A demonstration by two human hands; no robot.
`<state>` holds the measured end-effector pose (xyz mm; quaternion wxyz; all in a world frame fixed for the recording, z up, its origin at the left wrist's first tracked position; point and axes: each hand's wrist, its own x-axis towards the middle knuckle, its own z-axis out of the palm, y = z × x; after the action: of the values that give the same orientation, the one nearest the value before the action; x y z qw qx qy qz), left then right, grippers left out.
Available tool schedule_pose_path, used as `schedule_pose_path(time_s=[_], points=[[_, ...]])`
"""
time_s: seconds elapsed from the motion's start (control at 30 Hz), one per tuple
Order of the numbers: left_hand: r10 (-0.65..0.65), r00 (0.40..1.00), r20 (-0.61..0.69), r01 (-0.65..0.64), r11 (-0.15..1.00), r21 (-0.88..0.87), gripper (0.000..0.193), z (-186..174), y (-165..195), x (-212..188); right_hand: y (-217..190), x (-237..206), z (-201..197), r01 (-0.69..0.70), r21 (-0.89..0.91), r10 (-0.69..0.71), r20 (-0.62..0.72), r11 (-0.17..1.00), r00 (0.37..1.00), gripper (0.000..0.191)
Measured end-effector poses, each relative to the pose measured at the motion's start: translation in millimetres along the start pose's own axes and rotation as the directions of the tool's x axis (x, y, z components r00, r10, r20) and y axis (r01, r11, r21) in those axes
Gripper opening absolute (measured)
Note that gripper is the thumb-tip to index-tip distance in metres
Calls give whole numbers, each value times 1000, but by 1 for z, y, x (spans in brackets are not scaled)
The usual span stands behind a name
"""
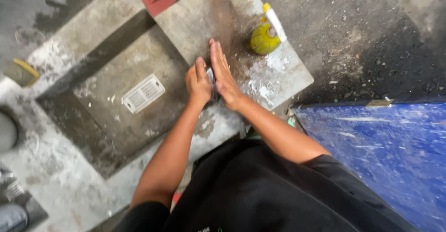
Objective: The person scrubs a small metal part with sandpaper on a concrete surface, rinses it under running water, and continues scrubbing different sides. The person handles the part and sandpaper directly, turning the part over to reach different areas.
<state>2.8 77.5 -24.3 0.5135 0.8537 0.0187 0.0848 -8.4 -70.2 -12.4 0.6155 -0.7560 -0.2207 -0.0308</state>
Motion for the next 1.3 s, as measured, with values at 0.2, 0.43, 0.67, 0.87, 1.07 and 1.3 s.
schedule_pose_path(time_s=[0.2,0.43,0.67,0.87,1.07,1.3], points=[[-59,998,11,59,998,8,62,-4,5,-2,-1,1,2,-220,-61,221,16,974,975,104],[-122,987,108,124,992,-12,62,-9,10,-2,-4,0,1,-190,11,189,14,982,982,105],[36,997,70,-43,994,96,63,-6,3,-6,-7,2,-3,-216,44,214,55,975,975,112],[10,997,77,-14,998,55,61,-5,3,-3,-15,5,-3,-57,-17,57,33,998,998,111],[-82,996,26,84,991,-103,57,-2,-4,0,-23,9,-3,-116,-51,118,36,992,992,107],[-264,964,23,262,935,-239,57,3,-13,1,-29,-18,6,-189,-24,189,-14,982,982,109]])
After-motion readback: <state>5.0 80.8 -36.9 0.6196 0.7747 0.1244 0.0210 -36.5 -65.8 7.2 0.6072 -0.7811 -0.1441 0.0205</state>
